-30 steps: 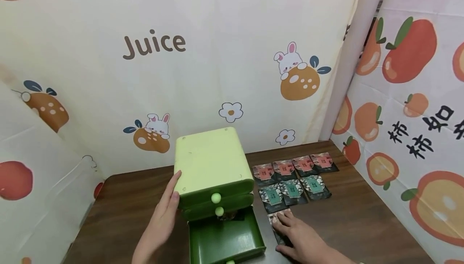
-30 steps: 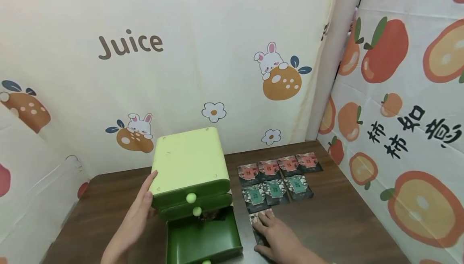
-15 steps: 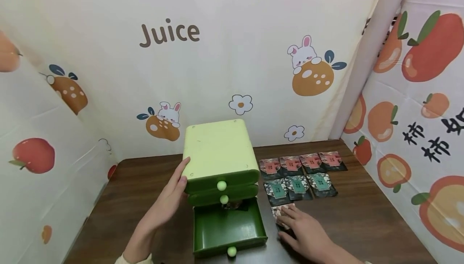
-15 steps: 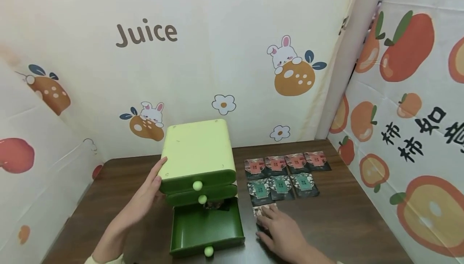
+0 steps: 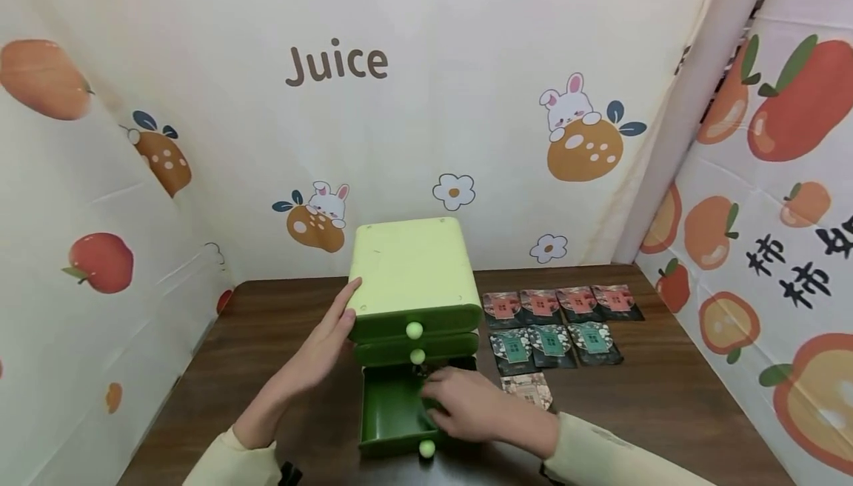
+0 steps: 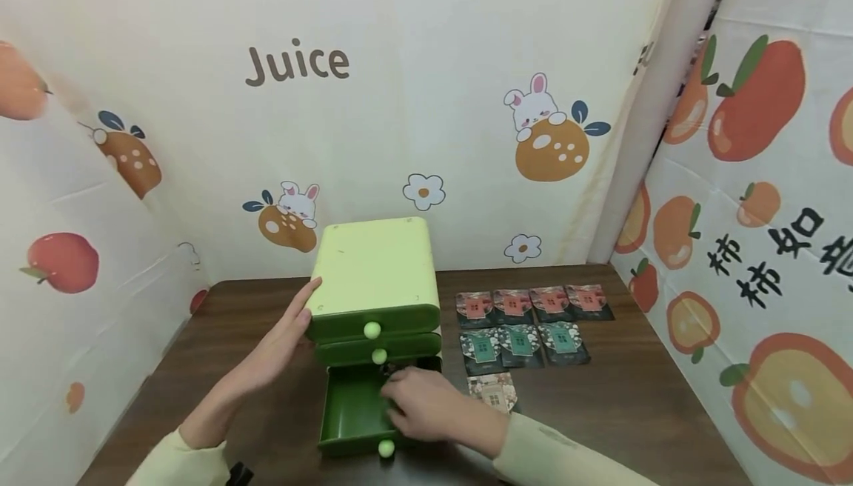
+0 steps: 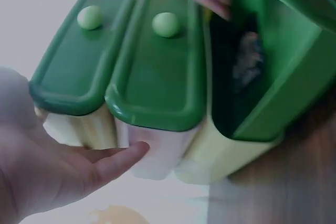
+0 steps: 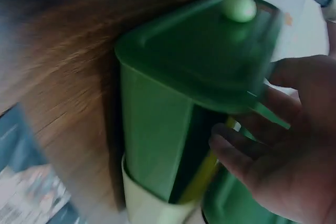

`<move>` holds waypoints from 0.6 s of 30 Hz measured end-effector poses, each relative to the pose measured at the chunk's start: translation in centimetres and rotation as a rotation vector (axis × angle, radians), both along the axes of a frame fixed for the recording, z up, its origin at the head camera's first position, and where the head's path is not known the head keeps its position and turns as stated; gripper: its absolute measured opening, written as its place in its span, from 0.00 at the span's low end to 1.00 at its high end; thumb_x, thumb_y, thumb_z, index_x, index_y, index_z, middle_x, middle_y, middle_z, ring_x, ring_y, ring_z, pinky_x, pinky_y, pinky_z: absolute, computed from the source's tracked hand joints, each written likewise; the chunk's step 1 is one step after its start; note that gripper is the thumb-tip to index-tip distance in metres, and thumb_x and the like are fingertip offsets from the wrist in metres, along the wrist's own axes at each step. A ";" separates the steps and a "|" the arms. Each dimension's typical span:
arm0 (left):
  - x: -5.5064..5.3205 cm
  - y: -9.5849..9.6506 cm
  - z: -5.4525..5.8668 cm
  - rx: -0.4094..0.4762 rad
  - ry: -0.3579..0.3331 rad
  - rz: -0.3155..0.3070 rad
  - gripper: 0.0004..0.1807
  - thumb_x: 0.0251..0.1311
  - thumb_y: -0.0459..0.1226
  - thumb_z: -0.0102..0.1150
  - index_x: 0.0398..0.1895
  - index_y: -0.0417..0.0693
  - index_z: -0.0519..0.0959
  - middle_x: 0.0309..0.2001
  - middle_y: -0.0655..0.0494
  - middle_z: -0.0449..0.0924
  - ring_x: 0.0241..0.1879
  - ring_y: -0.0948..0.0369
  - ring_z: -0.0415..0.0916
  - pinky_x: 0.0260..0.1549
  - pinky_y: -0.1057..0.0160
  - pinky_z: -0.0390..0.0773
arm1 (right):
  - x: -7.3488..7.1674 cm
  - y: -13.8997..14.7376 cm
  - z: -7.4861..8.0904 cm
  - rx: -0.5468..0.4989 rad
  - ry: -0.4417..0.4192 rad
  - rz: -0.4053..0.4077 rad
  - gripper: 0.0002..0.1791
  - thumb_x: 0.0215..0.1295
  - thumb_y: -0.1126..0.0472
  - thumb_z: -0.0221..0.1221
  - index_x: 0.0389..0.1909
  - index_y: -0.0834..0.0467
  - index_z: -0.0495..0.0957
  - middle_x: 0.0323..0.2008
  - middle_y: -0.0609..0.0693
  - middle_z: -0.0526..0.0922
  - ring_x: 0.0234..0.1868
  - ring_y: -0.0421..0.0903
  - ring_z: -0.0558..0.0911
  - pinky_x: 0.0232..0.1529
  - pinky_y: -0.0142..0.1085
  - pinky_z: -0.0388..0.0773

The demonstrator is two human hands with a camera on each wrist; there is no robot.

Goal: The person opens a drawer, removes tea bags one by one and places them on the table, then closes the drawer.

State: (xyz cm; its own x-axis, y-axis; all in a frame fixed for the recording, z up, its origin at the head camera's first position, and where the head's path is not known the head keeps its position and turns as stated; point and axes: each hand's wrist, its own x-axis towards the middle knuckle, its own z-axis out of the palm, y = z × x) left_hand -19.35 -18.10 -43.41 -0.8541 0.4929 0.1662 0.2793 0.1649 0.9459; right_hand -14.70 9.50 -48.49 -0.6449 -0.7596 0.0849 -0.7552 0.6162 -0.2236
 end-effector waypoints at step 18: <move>-0.3 0.3 -0.5 0.077 -0.006 -0.002 0.29 0.79 0.43 0.31 0.78 0.62 0.41 0.76 0.53 0.36 0.70 0.50 0.49 0.59 0.53 0.64 | -3.6 -2.0 -3.2 0.298 -0.202 -0.159 0.35 0.61 0.65 0.61 0.70 0.48 0.65 0.44 0.53 0.79 0.32 0.42 0.75 0.28 0.37 0.70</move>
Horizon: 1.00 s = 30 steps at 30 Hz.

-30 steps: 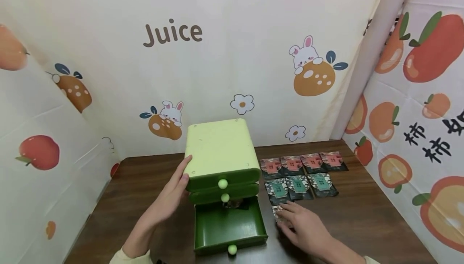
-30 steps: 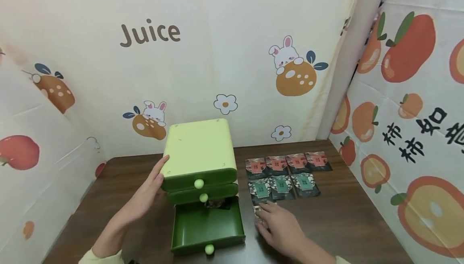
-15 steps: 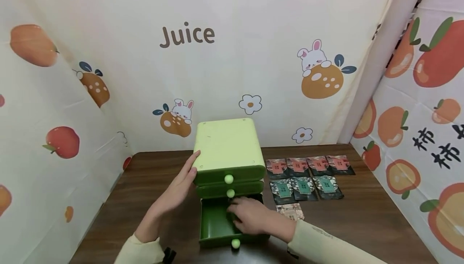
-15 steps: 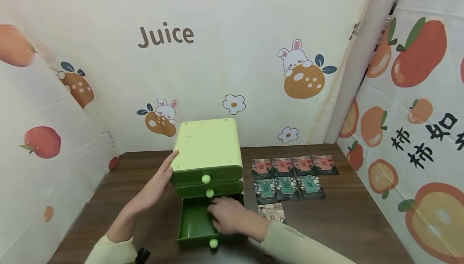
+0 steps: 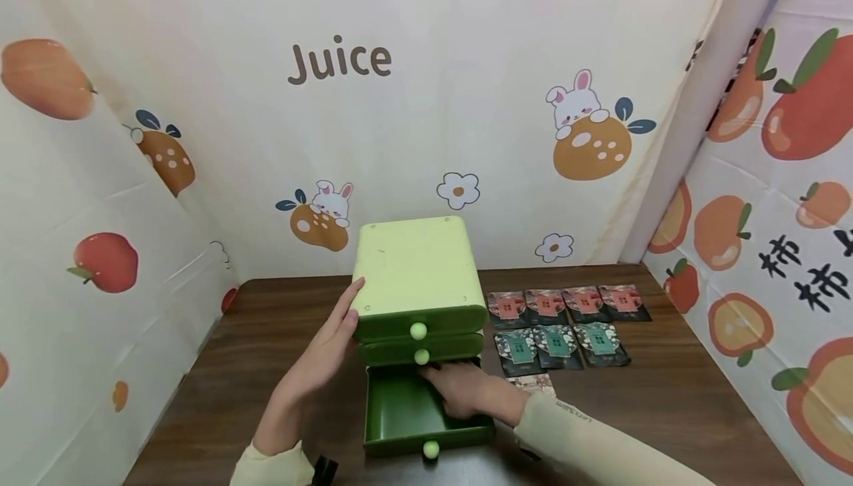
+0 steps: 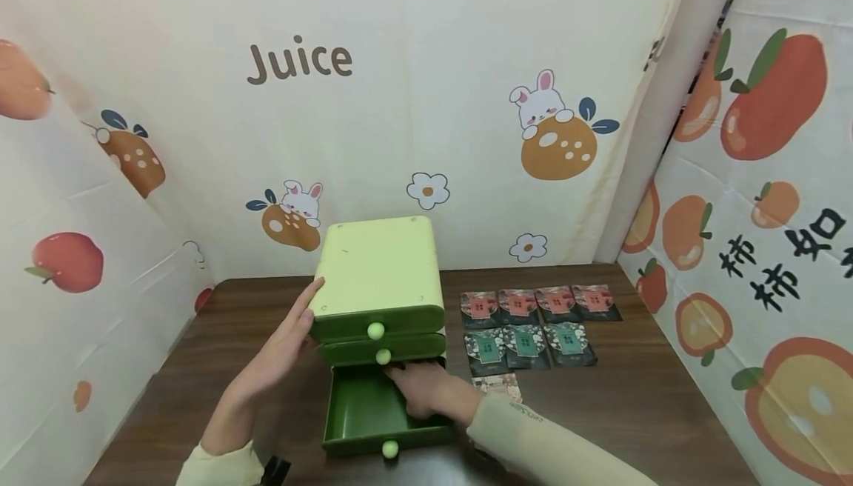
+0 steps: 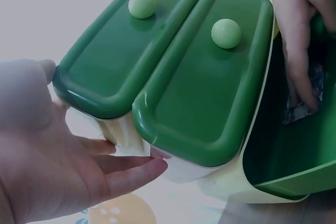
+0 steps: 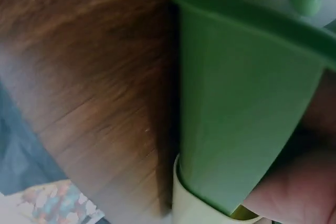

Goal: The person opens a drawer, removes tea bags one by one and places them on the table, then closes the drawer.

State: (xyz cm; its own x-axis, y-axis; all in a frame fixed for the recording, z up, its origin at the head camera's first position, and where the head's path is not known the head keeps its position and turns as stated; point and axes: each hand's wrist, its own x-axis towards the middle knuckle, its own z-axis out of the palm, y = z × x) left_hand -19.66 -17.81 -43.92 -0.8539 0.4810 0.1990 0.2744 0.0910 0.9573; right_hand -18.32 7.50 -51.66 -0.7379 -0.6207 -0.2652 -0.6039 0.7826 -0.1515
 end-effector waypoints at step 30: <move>-0.1 0.0 -1.0 -0.039 0.064 0.053 0.28 0.79 0.40 0.29 0.78 0.63 0.42 0.76 0.53 0.37 0.70 0.49 0.49 0.55 0.64 0.68 | 0.0 1.4 -2.1 0.092 0.658 0.314 0.23 0.59 0.61 0.66 0.54 0.41 0.77 0.46 0.44 0.79 0.44 0.40 0.77 0.33 0.33 0.76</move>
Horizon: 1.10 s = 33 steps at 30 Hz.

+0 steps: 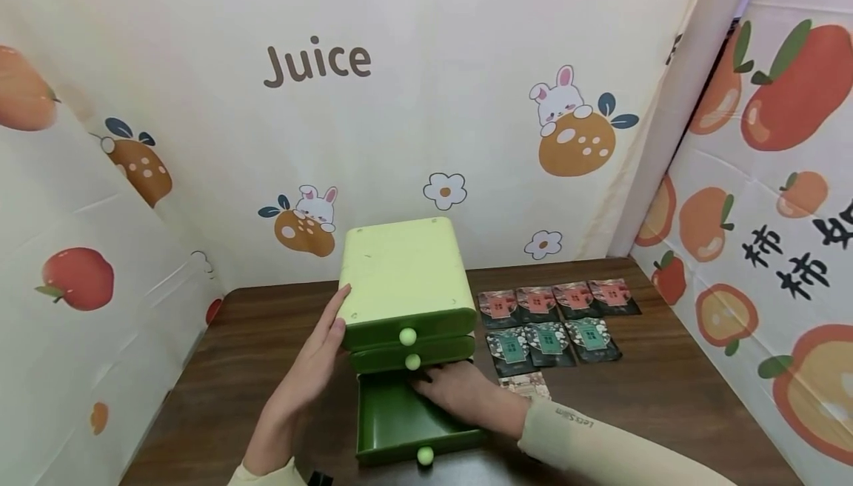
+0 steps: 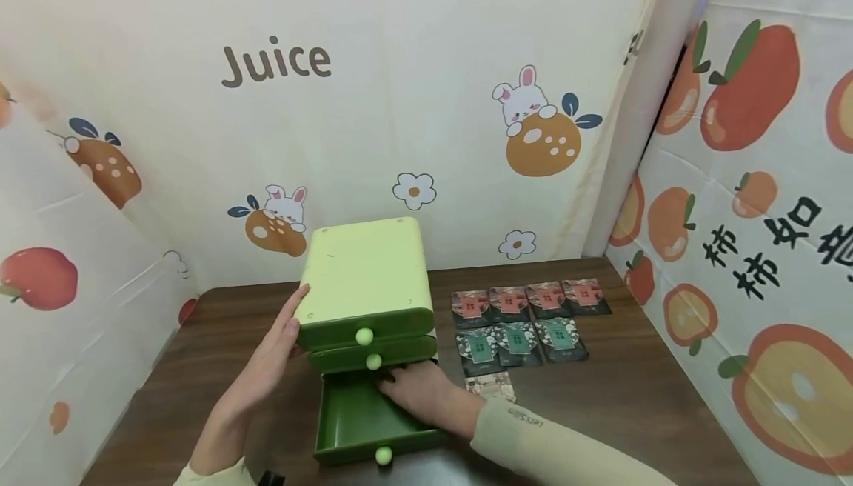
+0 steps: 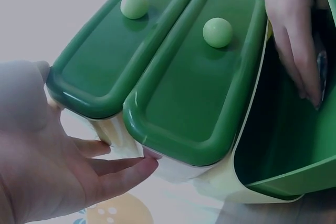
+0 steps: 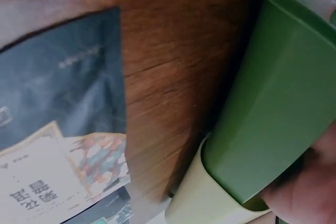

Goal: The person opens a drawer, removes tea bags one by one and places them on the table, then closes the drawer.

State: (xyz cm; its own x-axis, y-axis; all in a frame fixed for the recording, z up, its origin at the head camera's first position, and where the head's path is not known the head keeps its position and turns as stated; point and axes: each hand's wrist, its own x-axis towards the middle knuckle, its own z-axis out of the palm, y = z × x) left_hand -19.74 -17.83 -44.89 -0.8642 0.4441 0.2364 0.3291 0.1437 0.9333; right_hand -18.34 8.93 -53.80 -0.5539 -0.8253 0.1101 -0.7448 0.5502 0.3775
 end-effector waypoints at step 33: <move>0.4 0.0 0.7 -0.032 -0.051 0.082 0.28 0.79 0.42 0.30 0.77 0.70 0.44 0.76 0.62 0.36 0.73 0.54 0.34 0.60 0.34 0.45 | 8.8 14.7 10.8 -0.362 -0.641 -0.121 0.36 0.48 0.84 0.54 0.58 0.53 0.78 0.52 0.43 0.81 0.51 0.38 0.79 0.44 0.34 0.78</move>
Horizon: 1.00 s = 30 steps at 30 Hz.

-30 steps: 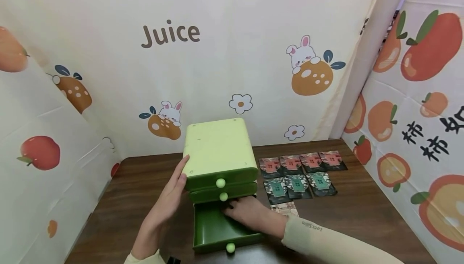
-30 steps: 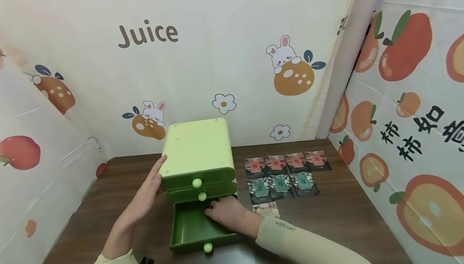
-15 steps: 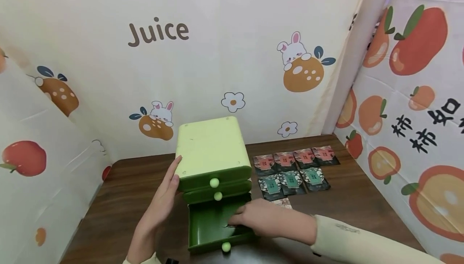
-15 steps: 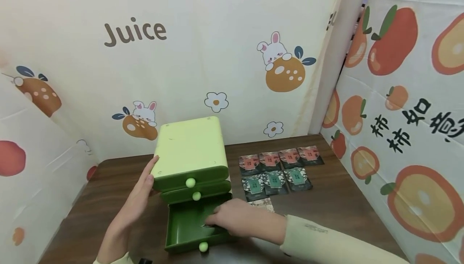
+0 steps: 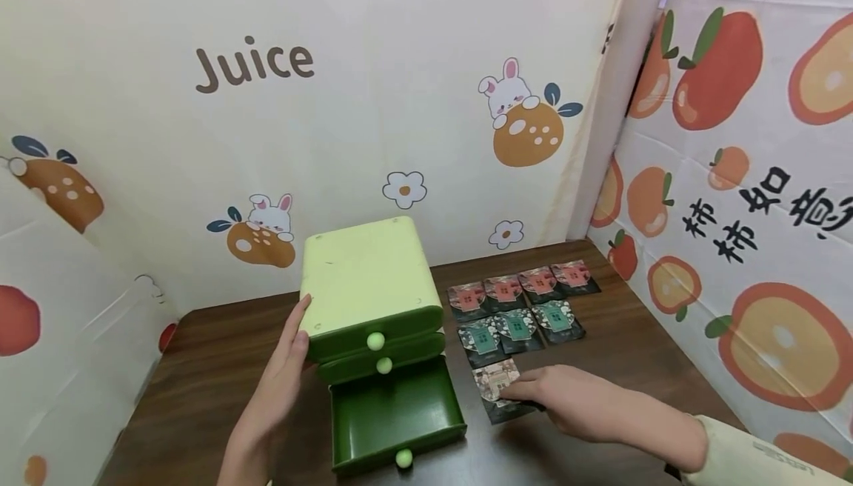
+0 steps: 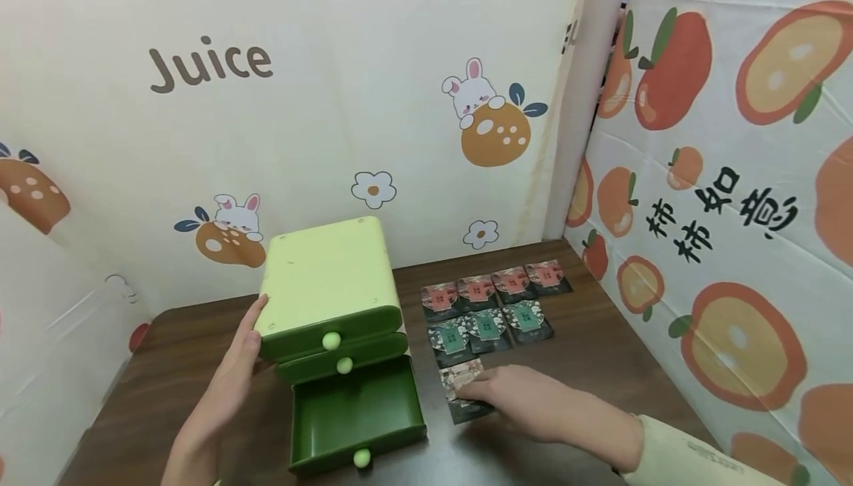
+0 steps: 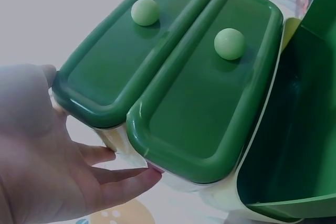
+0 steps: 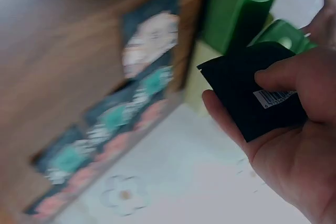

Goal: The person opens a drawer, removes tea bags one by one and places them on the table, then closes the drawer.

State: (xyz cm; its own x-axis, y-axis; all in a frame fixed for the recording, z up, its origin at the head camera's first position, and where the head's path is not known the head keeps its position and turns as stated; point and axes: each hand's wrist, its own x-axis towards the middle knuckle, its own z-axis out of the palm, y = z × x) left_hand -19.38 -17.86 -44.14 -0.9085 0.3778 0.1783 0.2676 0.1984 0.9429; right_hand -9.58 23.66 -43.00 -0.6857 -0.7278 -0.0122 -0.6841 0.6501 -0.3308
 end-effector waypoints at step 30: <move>-0.1 -0.1 0.1 -0.087 0.048 0.019 0.28 0.79 0.42 0.31 0.77 0.71 0.45 0.76 0.61 0.38 0.73 0.52 0.36 0.60 0.34 0.45 | -0.6 5.0 -9.6 0.107 0.062 -0.363 0.29 0.54 0.72 0.61 0.60 0.64 0.75 0.61 0.67 0.70 0.61 0.62 0.72 0.50 0.50 0.75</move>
State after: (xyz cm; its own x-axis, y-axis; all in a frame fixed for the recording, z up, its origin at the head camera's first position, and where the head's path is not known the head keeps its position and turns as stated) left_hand -19.43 -17.94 -44.08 -0.9068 0.3767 0.1895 0.3077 0.2840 0.9081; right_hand -10.18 28.67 -52.56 -0.9004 -0.4343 -0.0251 -0.4197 0.8824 -0.2128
